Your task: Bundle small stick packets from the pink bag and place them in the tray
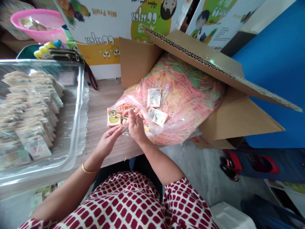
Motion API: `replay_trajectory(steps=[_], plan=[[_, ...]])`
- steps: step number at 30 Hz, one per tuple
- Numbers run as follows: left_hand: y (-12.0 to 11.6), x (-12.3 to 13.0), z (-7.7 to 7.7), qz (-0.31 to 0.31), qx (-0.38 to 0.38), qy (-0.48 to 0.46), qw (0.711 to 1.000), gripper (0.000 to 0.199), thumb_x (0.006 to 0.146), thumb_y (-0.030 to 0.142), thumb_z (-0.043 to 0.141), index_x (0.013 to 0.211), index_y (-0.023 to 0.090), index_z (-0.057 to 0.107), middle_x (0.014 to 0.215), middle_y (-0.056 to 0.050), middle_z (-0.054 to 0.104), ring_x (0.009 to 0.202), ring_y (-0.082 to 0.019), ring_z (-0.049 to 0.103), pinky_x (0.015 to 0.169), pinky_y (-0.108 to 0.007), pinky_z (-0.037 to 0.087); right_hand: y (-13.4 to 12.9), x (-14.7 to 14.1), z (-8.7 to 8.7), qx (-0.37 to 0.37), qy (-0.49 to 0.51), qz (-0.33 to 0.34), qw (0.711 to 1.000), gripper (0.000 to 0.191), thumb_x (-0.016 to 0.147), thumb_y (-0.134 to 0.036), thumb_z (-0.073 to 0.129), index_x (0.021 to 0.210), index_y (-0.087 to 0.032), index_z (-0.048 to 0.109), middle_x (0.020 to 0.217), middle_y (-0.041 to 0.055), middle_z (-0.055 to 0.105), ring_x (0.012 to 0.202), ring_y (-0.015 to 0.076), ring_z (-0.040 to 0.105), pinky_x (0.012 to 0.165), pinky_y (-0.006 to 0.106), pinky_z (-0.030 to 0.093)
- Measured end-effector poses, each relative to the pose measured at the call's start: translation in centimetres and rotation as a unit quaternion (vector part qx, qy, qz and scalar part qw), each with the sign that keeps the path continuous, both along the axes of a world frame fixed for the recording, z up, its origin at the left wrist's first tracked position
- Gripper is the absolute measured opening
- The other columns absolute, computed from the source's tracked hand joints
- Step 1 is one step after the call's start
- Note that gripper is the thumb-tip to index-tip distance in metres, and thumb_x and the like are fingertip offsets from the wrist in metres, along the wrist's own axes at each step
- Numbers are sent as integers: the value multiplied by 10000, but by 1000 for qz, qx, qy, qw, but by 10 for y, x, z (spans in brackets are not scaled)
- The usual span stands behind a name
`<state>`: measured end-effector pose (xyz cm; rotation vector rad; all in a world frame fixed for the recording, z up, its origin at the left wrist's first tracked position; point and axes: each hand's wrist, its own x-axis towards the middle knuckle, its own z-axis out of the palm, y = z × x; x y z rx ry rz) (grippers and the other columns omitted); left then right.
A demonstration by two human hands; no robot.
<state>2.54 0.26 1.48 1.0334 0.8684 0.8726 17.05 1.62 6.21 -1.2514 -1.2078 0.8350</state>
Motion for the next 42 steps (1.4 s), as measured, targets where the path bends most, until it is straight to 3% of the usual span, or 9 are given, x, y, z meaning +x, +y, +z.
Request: replay_trajectory(steps=[3,7,14,22,28,35,39,42], plan=[[1,1,-4,-1,-30,-38,999,389,928,485,698,1220,239,770,1319,-68,737,1295,-282,636,1177,-430,428,-3,6,-1,13,-29,14,999,526,1047,-650,318,863,-299,663,975,50,770,1112,226,694,1042,392,495],[2,3,-2,-11,-55,-61,997,376,921,464,715,1211,232,777,1321,-83,735,1299,-281,638,1162,-421,451,-7,15,-1,53,-51,27,997,524,1063,-620,313,874,-286,670,1008,61,767,1144,235,680,1122,426,444],[1,6,1,-1,-64,-72,995,364,907,454,732,1184,224,785,1302,-84,745,1295,-280,642,1170,-428,453,-4,10,-1,49,-37,53,997,493,1073,-588,323,923,-296,690,1016,58,773,1179,223,675,1172,412,416],[4,11,4,12,-100,-88,991,366,847,442,785,1121,199,799,1249,-95,765,1256,-283,660,1149,-444,470,0,17,-1,12,-6,105,994,385,1050,-563,461,1054,-303,745,1137,34,762,1150,205,688,1099,389,490],[6,10,7,11,-127,-105,986,334,821,442,805,1053,201,806,1207,-85,775,1214,-286,675,1098,-449,514,8,25,5,-46,41,138,989,505,1030,-649,424,1007,-287,775,1059,37,798,1071,220,739,1047,408,559],[7,7,8,-17,-146,-130,981,369,874,477,751,1143,225,762,1289,-80,731,1226,-296,663,1014,-450,572,13,33,0,-92,-24,196,976,527,1016,-668,436,1124,-279,775,1180,55,779,1236,229,676,1148,413,475],[6,7,14,-43,-103,-110,988,392,879,432,766,1227,255,729,1315,-60,717,1190,-253,670,985,-378,570,14,41,3,-71,16,178,981,452,996,-622,536,1200,-273,740,1189,49,771,1175,214,697,1038,376,542],[6,5,15,-58,-79,-51,994,379,842,404,808,1166,218,750,1226,-69,750,1087,-231,697,912,-338,578,14,46,8,-78,0,193,978,421,1009,-594,532,1079,-264,783,1123,32,782,1079,191,713,1001,346,543]])
